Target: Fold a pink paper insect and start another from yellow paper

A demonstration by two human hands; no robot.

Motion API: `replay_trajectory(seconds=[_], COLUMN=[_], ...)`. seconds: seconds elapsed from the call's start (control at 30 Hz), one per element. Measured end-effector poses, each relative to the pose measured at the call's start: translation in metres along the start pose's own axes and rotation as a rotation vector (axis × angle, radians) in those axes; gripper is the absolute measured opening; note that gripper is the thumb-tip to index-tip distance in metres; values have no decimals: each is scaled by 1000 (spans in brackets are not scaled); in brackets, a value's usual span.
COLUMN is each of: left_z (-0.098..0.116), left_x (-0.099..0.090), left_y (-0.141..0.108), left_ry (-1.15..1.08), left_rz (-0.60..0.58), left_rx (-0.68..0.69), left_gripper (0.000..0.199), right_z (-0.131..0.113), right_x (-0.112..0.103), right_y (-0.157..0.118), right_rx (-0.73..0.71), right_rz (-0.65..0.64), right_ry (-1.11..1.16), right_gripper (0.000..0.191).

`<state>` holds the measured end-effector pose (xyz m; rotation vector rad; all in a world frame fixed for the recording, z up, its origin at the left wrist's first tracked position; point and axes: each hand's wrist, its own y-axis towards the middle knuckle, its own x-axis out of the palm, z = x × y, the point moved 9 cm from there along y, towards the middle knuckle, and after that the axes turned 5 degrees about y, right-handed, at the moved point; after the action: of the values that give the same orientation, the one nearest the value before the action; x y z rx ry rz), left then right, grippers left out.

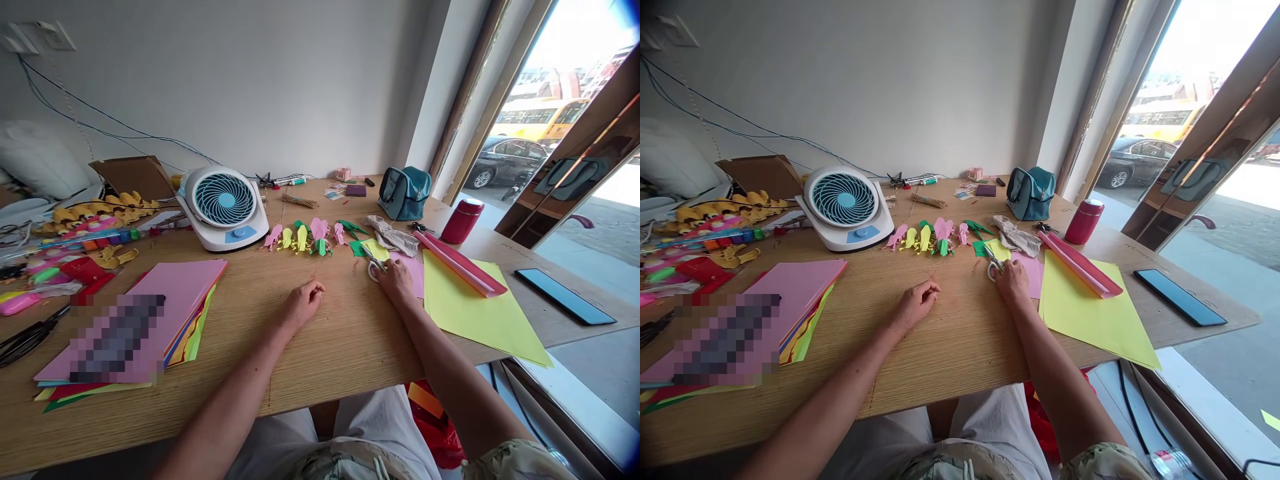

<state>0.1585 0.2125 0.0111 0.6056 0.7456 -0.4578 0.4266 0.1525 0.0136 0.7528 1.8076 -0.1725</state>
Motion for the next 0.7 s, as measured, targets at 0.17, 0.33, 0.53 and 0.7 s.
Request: replay_trajectory(seconds=[0.17,0.33,0.53,0.7], left_z=[2,2,-1,-2], left_x=[-1,-1,0,0], left_y=[-1,-2,-2,-2], left_ry=[4,7,-4,-3], left_rz=[8,7,20,38], left_rx=[8,8,16,15], left_gripper=[18,19,18,18], right_z=[-6,-3,-3,3], right_x=[-7,-15,-23,-27], right_y=[-5,-12,-21,-30], right_rx=[-33,-49,-95,-144], right_rz=[51,81,100,138], right_ry=[33,81,148,257], right_gripper=[38,35,28,23])
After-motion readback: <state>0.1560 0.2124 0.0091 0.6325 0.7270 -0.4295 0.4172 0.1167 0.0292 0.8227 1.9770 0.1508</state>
